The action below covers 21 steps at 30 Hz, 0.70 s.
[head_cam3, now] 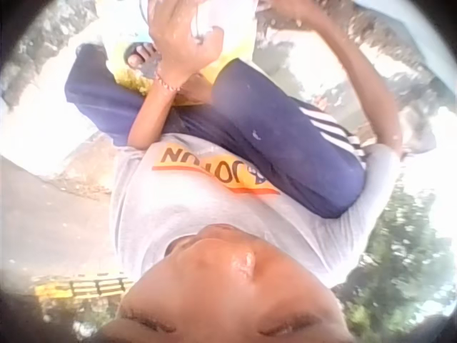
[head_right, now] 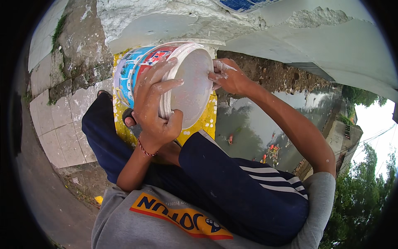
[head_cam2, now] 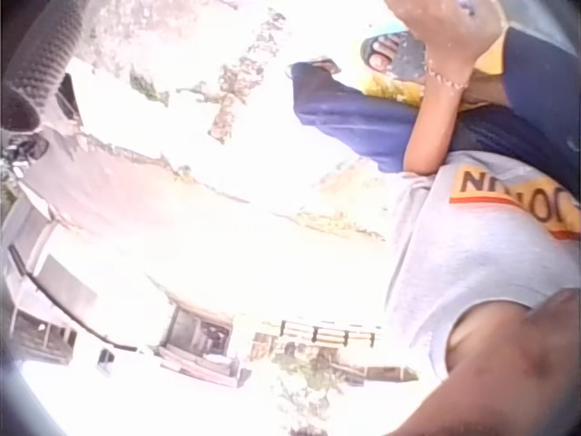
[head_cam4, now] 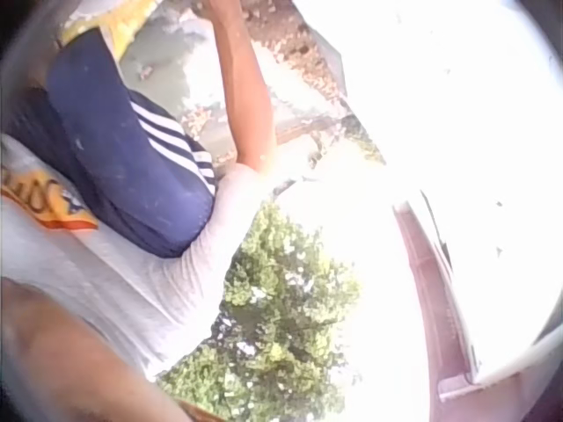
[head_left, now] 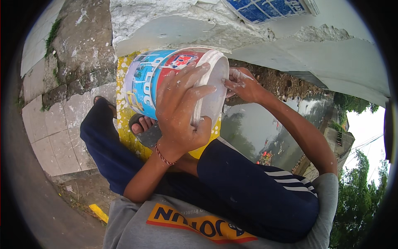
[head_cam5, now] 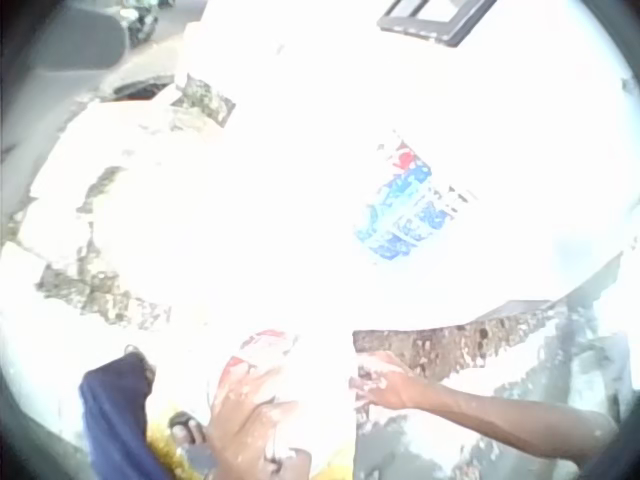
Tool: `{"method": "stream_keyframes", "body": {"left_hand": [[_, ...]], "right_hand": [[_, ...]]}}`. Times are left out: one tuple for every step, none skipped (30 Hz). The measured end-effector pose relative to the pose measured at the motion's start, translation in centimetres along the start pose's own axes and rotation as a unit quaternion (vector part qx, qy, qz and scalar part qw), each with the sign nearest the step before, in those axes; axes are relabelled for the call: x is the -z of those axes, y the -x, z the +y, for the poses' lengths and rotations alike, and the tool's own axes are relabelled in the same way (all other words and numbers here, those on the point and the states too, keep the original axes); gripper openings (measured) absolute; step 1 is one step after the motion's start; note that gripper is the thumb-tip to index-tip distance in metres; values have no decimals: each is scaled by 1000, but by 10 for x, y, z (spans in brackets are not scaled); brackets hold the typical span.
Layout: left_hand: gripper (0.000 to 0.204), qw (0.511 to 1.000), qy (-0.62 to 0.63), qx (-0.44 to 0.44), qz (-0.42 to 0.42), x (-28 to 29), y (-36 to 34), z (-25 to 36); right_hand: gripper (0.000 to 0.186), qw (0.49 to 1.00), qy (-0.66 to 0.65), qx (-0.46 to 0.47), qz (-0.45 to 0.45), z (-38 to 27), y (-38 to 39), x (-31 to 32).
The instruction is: Mixing and applying filler/plaster to a damaged exterior wall next to a canal.
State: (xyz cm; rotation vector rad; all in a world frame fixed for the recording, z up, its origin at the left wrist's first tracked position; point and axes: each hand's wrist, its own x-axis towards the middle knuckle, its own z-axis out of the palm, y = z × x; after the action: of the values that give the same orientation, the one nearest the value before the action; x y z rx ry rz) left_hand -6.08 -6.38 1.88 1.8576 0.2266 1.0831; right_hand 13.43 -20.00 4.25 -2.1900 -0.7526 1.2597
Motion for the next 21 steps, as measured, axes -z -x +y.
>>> {"method": "stream_keyframes", "body": {"left_hand": [[41,1000,-2,0,-2,0,1,0],[41,1000,-2,1,-2,0,1,0],[40,1000,-4,-2,-7,0,1,0],[40,1000,-4,-6,-11,0,1,0],[40,1000,-3,-6,-12,0,1,0],[40,1000,-3,-3,-9,0,1,1],[40,1000,-3,0,-5,-1,1,2],[40,1000,-3,0,-5,-1,0,2],[43,1000,1,-3,-4,0,-1,1],[45,1000,7,-7,-3,0,-1,0],[45,1000,7,-8,-4,-1,-1,1],[45,1000,7,-7,-5,-1,-1,2],[45,1000,6,-6,-5,-1,-2,3],[45,1000,7,-6,-5,-1,-1,3],[43,1000,1,-5,-8,-2,0,2],[41,1000,-6,-4,-11,-2,1,2],[41,1000,-6,-3,-10,-1,2,2],[41,1000,-7,-3,-14,-1,2,2],[41,1000,-9,-4,-17,0,2,2],[41,1000,-9,-4,-16,0,2,1],[40,1000,-4,-5,-16,0,2,0]], "right_hand": [[22,1000,10,-8,6,-2,1,-1],[21,1000,19,-17,11,-3,1,-2],[21,1000,19,-17,10,0,1,-4],[20,999,17,-7,31,5,0,-6],[20,999,16,3,51,9,0,-8],[20,999,16,3,52,12,0,-8],[20,998,26,4,62,14,-1,-9],[21,997,37,5,72,15,-2,-9],[21,997,37,5,72,18,-4,-8],[24,995,61,13,81,21,-6,-8],[27,992,86,21,90,24,-7,-9],[27,992,85,21,91,27,-7,-9],[30,985,119,50,116,26,-8,-11],[32,975,153,79,139,25,-8,-13],[32,975,154,79,140,24,-6,-14],[32,964,208,67,150,16,-3,-16],[32,950,262,55,160,11,-2,-18],[32,950,263,55,159,14,-3,-17],[34,958,240,53,148,18,-3,-17],[36,965,217,50,136,22,-4,-15],[36,965,217,51,135,24,-4,-11]]}}
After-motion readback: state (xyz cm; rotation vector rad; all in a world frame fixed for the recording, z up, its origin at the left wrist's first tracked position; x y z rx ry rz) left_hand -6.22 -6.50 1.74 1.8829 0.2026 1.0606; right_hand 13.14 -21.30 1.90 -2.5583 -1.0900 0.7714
